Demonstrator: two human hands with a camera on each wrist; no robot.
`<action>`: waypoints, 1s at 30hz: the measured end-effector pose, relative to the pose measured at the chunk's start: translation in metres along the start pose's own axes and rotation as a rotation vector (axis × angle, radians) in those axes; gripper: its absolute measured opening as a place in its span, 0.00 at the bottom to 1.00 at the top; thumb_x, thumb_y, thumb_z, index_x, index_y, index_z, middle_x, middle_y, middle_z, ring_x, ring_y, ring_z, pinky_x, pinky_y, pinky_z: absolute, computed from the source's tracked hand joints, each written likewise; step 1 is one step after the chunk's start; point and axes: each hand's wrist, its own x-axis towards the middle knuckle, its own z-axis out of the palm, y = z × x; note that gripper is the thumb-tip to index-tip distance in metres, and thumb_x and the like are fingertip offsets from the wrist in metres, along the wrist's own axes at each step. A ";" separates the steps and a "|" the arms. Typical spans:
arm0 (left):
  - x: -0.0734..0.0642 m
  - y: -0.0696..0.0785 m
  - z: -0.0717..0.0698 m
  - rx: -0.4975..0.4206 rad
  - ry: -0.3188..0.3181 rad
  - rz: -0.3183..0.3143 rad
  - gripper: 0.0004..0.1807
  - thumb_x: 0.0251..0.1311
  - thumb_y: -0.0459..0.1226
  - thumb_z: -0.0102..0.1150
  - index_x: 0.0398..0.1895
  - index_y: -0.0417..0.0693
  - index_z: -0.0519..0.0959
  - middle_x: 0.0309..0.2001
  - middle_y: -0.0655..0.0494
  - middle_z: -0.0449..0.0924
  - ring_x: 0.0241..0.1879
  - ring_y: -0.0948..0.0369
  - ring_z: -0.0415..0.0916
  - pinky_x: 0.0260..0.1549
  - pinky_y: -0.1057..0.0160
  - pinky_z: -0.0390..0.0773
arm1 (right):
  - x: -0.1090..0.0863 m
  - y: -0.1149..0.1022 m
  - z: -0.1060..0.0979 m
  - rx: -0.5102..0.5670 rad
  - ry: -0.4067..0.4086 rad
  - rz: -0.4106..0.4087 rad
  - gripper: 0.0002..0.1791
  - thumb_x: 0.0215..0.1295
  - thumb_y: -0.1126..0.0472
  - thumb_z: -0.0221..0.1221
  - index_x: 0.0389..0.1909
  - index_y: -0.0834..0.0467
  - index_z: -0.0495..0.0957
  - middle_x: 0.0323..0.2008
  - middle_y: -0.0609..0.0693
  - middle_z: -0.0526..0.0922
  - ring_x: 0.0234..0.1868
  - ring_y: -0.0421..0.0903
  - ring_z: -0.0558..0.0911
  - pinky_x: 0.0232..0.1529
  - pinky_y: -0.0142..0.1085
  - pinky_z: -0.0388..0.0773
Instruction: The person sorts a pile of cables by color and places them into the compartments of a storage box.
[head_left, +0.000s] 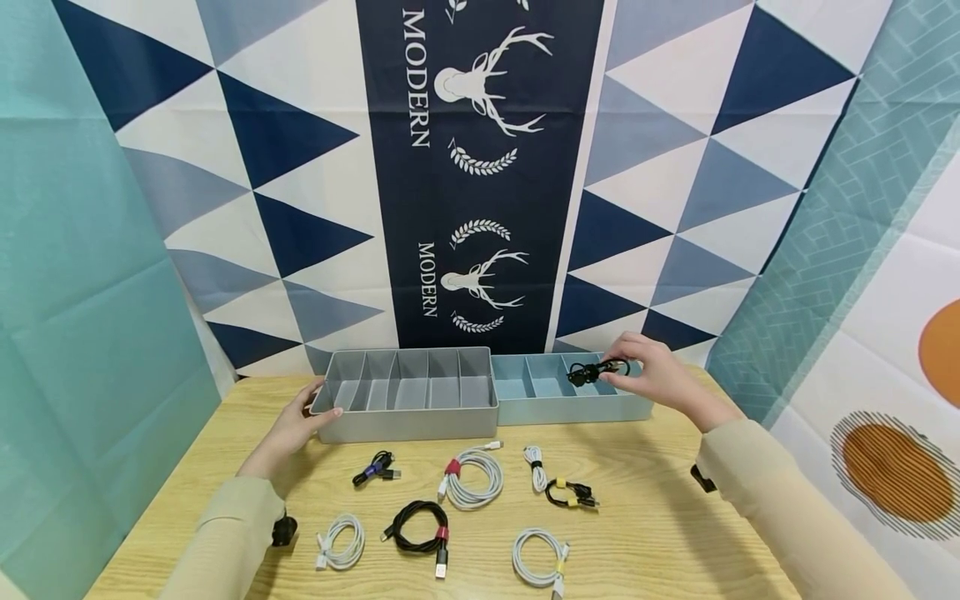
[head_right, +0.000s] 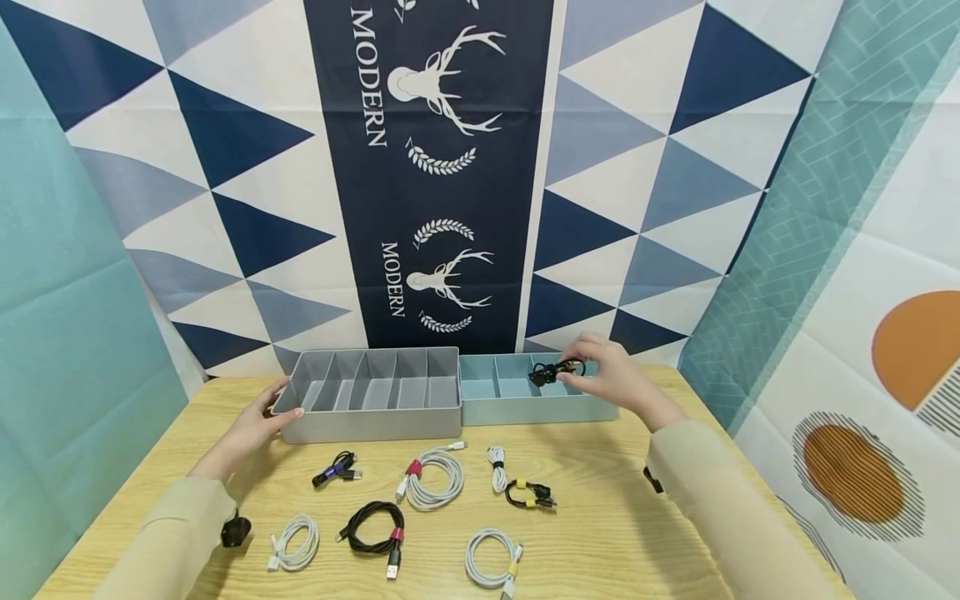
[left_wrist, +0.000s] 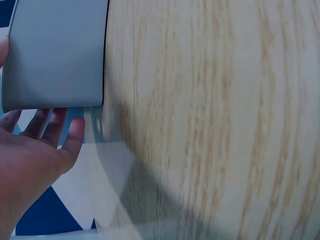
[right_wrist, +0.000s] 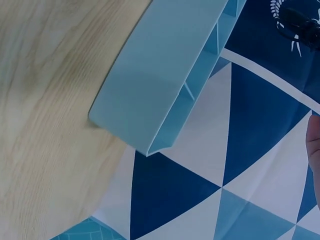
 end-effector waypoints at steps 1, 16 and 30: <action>0.000 0.000 0.000 0.001 0.000 -0.002 0.49 0.51 0.55 0.56 0.70 0.53 0.41 0.68 0.37 0.42 0.64 0.40 0.45 0.56 0.43 0.58 | 0.002 0.001 0.002 0.007 0.007 -0.003 0.11 0.48 0.55 0.66 0.34 0.46 0.78 0.33 0.35 0.72 0.29 0.33 0.69 0.29 0.30 0.68; -0.003 0.001 0.002 -0.062 0.003 -0.003 0.47 0.54 0.51 0.57 0.70 0.53 0.41 0.66 0.36 0.46 0.63 0.41 0.51 0.56 0.46 0.61 | 0.017 0.006 0.028 0.054 0.065 0.043 0.10 0.50 0.54 0.64 0.34 0.48 0.78 0.34 0.40 0.74 0.32 0.38 0.69 0.32 0.31 0.67; -0.003 0.000 0.001 -0.063 -0.003 0.014 0.48 0.52 0.53 0.56 0.70 0.56 0.40 0.66 0.36 0.47 0.61 0.42 0.54 0.54 0.47 0.64 | 0.031 0.012 0.054 0.043 0.053 0.159 0.10 0.50 0.55 0.65 0.34 0.48 0.79 0.33 0.39 0.73 0.32 0.37 0.68 0.32 0.39 0.70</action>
